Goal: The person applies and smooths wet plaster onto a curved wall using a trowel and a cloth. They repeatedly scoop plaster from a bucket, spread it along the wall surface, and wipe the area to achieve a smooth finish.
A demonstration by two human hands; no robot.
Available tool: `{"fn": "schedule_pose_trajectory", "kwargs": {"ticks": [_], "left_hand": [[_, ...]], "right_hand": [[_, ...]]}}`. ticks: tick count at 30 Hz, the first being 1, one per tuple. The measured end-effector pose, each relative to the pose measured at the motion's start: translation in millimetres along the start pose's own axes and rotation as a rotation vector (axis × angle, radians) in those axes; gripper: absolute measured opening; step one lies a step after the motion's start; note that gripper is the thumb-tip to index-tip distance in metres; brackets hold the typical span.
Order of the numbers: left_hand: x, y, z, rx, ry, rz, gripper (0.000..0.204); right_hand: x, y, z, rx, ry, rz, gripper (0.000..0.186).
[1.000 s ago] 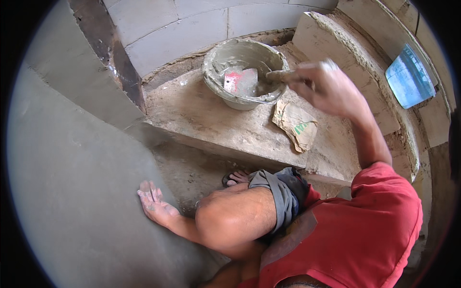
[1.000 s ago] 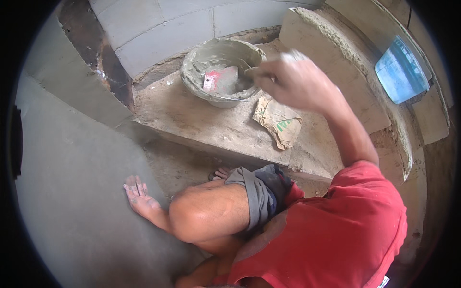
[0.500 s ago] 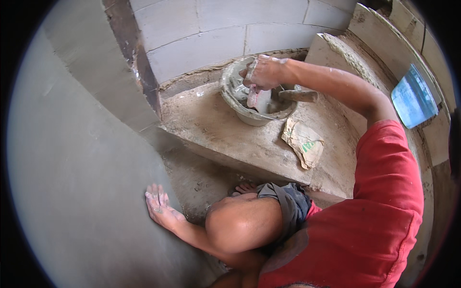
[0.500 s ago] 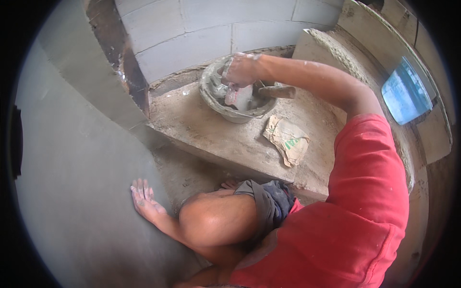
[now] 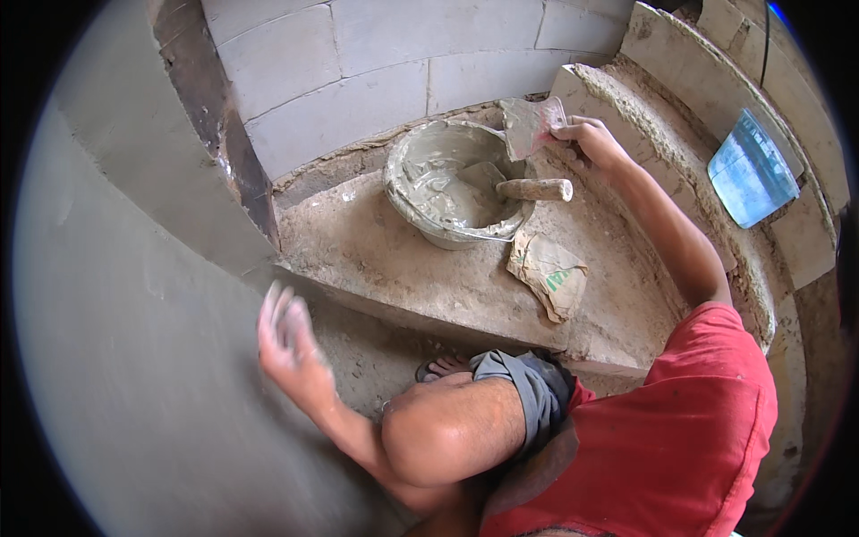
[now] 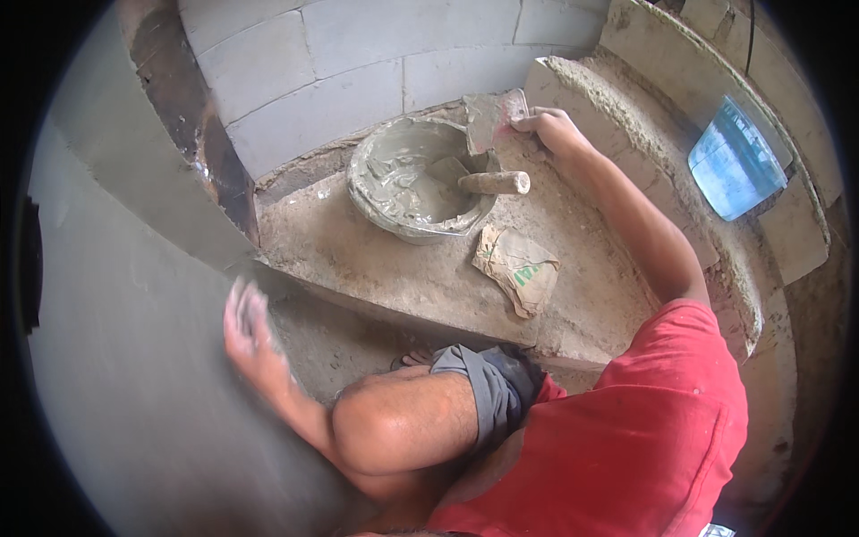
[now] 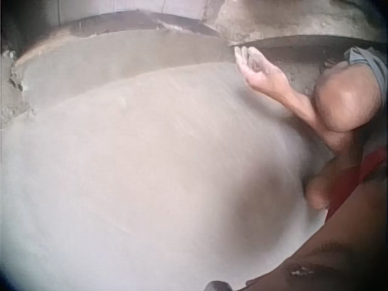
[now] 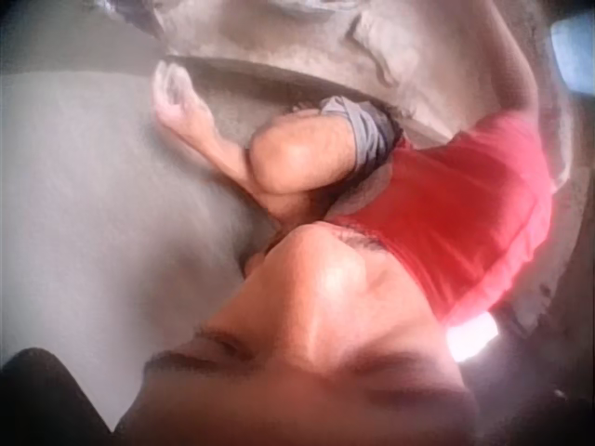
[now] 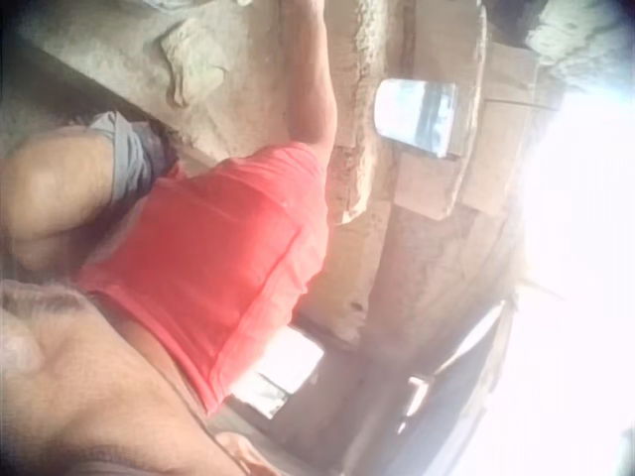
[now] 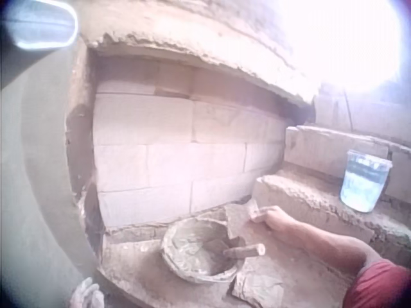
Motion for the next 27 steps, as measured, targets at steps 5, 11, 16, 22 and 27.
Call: {"fn": "schedule_pose_trajectory", "kwargs": {"ticks": [5, 11, 16, 22, 27], "left_hand": [[80.8, -1.6, 129.5, -0.725, -0.403, 0.549, 0.053], [76.4, 28.5, 258.8, -0.908, -0.614, 1.137, 0.051], [60.4, 9.0, 275.3, -0.619, -0.63, 1.23, 0.029], [64.3, -61.7, 205.7, -0.398, -0.523, 0.693, 0.027], [58.0, -60.5, 166.9, -0.326, -0.54, 0.655, 0.031]], "right_hand": [[16.2, 23.9, 2.5, 0.111, -0.388, 0.083, 0.008], [39.5, 39.1, -15.6, 0.179, -0.631, 0.102, 0.005], [75.4, 63.7, -35.8, 0.188, -0.706, 0.128, 0.011], [74.3, 93.1, 5.2, 0.051, -0.883, 0.115, 0.015], [99.9, 106.3, 57.2, -0.062, -0.892, 0.161, 0.01]]}}
Point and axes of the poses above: each hand's wrist, its own y-axis away from the middle knuckle, its own z-axis out of the palm, x = y × z, the point moved 1 cm from there along -y, towards the middle knuckle, and after that the axes turned 7 degrees about -z, right-handed, at the moved point
